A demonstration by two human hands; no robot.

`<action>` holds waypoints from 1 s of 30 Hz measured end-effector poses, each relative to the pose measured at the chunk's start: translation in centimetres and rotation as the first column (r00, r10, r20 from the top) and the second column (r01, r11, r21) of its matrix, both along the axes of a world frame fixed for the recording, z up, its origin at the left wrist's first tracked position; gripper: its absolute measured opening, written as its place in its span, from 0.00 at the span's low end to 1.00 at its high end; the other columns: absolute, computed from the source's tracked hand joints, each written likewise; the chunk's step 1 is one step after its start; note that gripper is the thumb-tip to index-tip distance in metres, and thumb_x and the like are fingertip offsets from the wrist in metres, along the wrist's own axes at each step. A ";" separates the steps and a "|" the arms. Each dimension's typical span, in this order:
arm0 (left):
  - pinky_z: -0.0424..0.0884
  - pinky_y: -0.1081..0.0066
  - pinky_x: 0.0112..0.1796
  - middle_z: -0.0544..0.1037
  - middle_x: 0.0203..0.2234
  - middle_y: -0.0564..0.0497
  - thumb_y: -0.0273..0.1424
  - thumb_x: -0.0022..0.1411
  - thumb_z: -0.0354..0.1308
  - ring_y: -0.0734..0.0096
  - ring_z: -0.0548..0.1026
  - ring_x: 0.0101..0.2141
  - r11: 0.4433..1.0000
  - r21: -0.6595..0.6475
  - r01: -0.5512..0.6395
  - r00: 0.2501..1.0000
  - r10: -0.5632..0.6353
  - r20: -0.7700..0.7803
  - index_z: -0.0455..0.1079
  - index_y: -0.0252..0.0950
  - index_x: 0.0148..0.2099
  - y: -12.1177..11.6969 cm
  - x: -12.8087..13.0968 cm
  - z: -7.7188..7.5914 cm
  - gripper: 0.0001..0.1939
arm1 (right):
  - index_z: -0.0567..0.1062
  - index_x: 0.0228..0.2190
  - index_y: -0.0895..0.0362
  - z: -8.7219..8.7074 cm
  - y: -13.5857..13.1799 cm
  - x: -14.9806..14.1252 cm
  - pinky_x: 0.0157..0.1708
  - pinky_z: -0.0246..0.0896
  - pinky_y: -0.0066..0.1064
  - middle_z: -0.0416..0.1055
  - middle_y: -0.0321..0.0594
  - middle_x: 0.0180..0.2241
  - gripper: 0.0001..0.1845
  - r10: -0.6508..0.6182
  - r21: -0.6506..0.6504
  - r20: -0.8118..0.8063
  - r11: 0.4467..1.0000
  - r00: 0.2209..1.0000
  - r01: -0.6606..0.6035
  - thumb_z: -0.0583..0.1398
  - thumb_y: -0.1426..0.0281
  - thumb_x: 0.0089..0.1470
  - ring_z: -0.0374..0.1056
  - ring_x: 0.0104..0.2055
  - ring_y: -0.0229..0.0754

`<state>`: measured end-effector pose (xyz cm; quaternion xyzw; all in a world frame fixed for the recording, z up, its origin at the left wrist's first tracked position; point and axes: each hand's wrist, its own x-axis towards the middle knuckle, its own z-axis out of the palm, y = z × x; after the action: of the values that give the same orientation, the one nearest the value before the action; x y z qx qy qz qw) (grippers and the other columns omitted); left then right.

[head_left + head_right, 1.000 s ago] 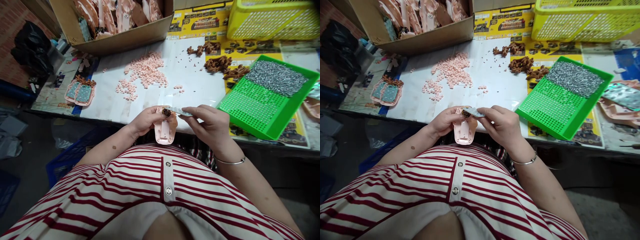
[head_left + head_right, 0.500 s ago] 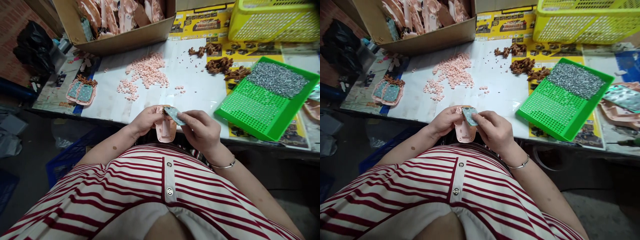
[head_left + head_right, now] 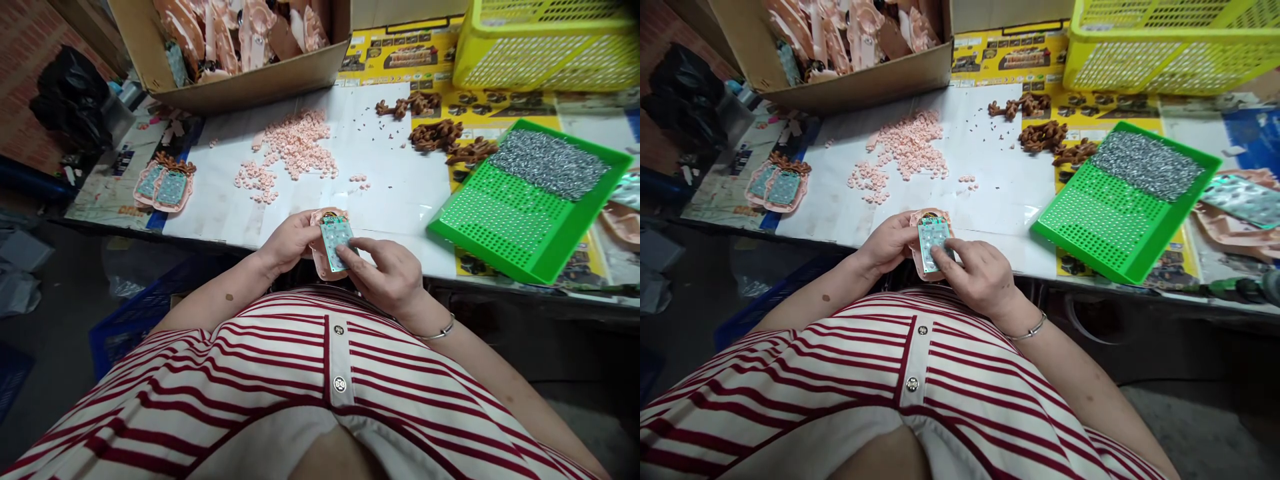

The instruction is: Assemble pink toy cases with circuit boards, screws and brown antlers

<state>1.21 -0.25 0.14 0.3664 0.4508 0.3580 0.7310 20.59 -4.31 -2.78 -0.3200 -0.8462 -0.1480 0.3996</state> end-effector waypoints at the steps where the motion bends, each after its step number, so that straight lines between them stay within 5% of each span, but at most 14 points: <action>1: 0.71 0.71 0.37 0.82 0.34 0.49 0.31 0.49 0.68 0.70 0.78 0.34 1.000 -0.001 -0.001 1.000 0.001 -0.005 0.77 0.34 0.46 0.0 0.0 0.0 0.20 | 0.75 0.49 0.55 0.0 0.0 0.0 0.34 0.64 0.31 0.80 0.45 0.39 0.16 -0.002 0.002 0.002 1.000 1.000 0.002 0.63 0.75 0.59 0.71 0.34 0.39; 14: 0.70 0.71 0.44 0.82 0.36 0.51 0.28 0.51 0.66 0.72 0.77 0.37 0.989 0.144 -0.036 0.999 0.038 -0.013 0.79 0.35 0.45 -0.1 0.0 -0.1 0.17 | 0.75 0.47 0.56 0.6 -0.2 -0.4 0.36 0.66 0.31 0.80 0.44 0.37 0.14 -0.031 0.050 0.037 0.998 0.999 0.029 0.61 0.77 0.59 0.71 0.33 0.38; 30: 0.72 0.71 0.39 0.83 0.35 0.49 0.31 0.52 0.68 0.71 0.79 0.34 0.996 0.084 0.002 0.998 -0.006 0.054 0.77 0.34 0.45 -0.2 0.2 0.3 0.16 | 0.78 0.46 0.55 0.1 -0.4 -0.4 0.42 0.68 0.34 0.80 0.43 0.38 0.13 -0.029 0.069 0.014 0.997 0.999 0.028 0.64 0.72 0.59 0.71 0.37 0.40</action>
<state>1.39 -0.50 0.44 0.3876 0.4145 0.3850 0.7278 20.20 -4.75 -2.66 -0.3167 -0.8390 -0.1852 0.4019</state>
